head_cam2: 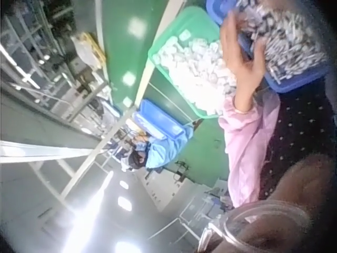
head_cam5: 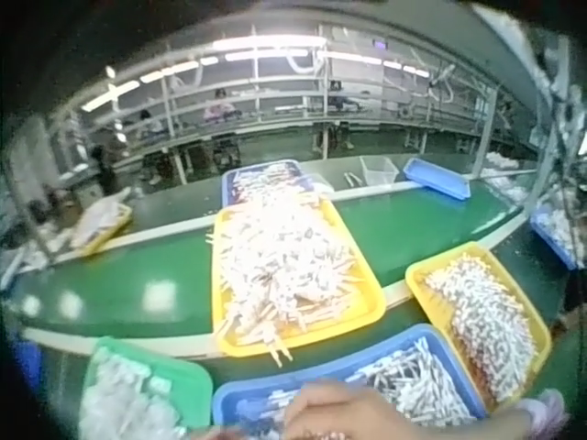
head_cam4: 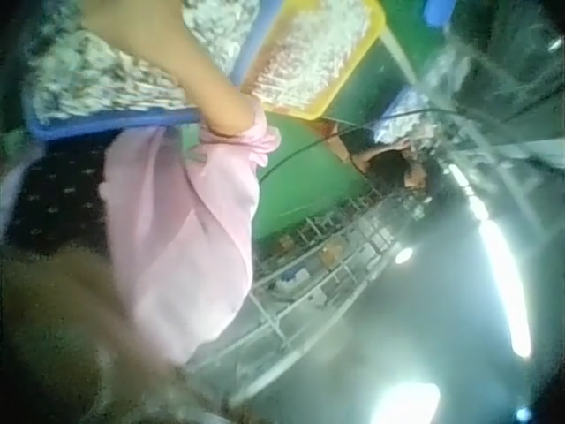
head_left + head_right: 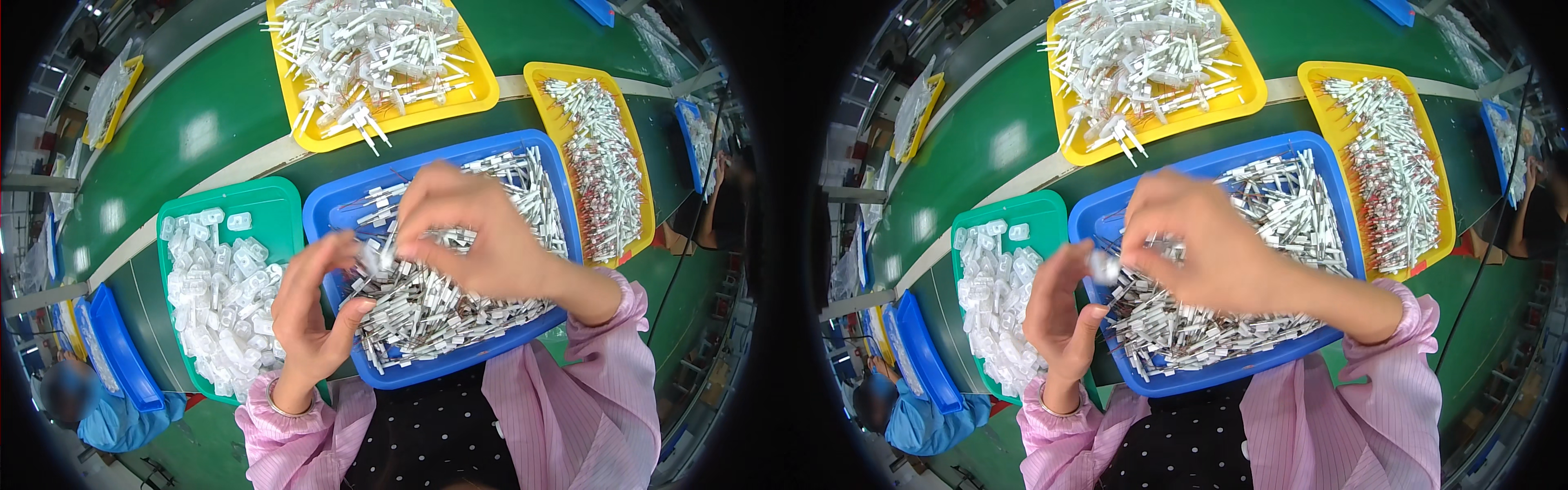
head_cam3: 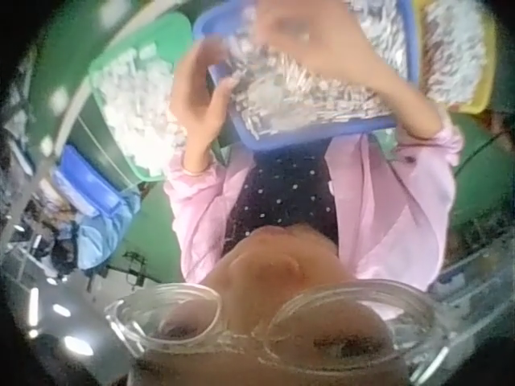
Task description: The person assembles small white plastic components by hand, inserting a metal pin into a plastic base to create an assembled component.
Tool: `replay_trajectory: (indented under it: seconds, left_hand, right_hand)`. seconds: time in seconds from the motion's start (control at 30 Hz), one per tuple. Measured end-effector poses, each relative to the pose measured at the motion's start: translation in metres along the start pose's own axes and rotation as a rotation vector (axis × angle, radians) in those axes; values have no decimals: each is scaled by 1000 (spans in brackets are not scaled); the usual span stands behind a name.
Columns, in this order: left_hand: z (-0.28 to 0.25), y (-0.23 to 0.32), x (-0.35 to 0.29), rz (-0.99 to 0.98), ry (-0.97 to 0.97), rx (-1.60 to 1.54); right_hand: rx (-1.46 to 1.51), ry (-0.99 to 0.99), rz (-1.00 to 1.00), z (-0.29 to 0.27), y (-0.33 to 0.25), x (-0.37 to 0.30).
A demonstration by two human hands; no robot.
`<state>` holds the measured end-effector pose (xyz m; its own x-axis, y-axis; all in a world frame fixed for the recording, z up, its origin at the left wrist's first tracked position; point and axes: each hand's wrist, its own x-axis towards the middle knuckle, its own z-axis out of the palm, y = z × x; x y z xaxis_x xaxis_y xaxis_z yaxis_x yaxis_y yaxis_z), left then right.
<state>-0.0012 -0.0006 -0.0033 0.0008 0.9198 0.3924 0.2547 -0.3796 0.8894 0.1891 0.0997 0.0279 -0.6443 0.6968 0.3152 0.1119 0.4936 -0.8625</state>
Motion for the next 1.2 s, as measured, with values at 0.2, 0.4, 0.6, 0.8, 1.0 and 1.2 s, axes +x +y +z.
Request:
replay_trajectory:
  seconds: [0.2, 0.4, 0.6, 0.8, 1.0, 1.2]
  left_hand:
    - [-7, -3, 0, -140, 167, -111]
    - [-5, 1, 3, -82, 164, 56]
    - [-29, 9, 10, -97, 36, 756]
    - [-89, -50, 27, -66, -37, 1261]
    - [-90, -59, 31, -129, -125, 1258]
    - [-71, -31, 38, -176, 132, 647]
  right_hand:
    - [71, 658, 432, -81, 68, 28]
    - [-1018, 669, 24, -85, 119, 40]
    - [-809, 319, 180, -72, 107, 38]
    - [-717, 293, 87, -71, 55, 23]
    - [-432, 8, 66, -41, 20, 4]
    - [-919, -237, 212, -10, 28, 11]
